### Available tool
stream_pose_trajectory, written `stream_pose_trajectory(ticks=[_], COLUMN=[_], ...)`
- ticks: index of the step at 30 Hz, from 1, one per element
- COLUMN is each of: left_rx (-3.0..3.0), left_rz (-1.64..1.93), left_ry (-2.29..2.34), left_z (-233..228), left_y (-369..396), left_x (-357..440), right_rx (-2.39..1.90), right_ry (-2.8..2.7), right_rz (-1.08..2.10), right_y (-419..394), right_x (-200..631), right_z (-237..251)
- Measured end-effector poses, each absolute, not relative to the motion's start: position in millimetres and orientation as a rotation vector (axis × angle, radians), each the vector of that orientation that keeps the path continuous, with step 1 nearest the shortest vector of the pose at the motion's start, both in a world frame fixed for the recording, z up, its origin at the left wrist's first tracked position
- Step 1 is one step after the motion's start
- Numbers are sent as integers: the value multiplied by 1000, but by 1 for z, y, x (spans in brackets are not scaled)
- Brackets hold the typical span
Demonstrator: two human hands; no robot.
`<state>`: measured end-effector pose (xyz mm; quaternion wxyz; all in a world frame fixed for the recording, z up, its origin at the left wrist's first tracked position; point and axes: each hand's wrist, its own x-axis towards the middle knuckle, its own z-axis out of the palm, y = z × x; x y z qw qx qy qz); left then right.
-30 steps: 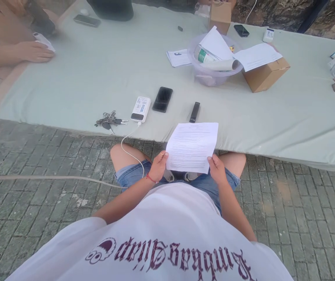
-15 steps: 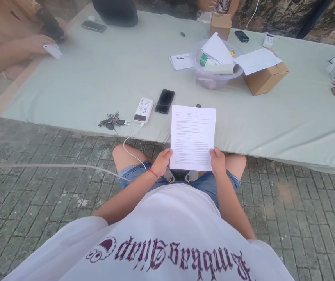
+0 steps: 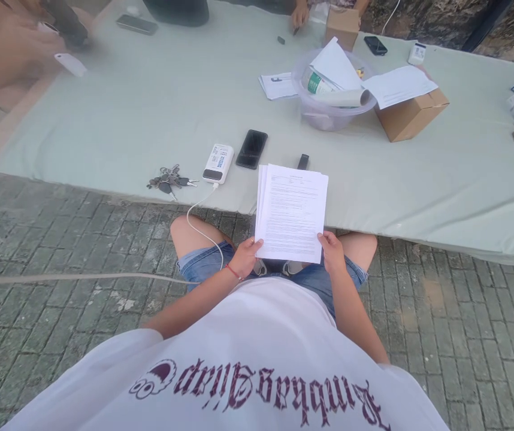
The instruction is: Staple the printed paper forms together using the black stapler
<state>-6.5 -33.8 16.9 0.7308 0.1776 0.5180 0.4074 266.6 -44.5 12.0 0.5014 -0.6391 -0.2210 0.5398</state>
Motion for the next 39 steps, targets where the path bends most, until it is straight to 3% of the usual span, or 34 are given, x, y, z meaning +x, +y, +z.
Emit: stream_pose_trajectory(ticks=[8,15,25,39], left_rx=[287,215,273,166], left_rz=[937,856,1012,1119], left_ry=[1100,1107,1096,1094], left_z=[18,9,10,18], left_y=[-25,-23,-19,-19], left_x=[-8,-7,-6,-6], right_rx=[-1521,-1666,-1570,-1607], right_ry=[-506,-668,-565,-537], right_rz=[1437,1232,816,1359], right_y=[-60,-55,-51,-64], right_x=[262,282,332,293], right_z=[7,2,22,18])
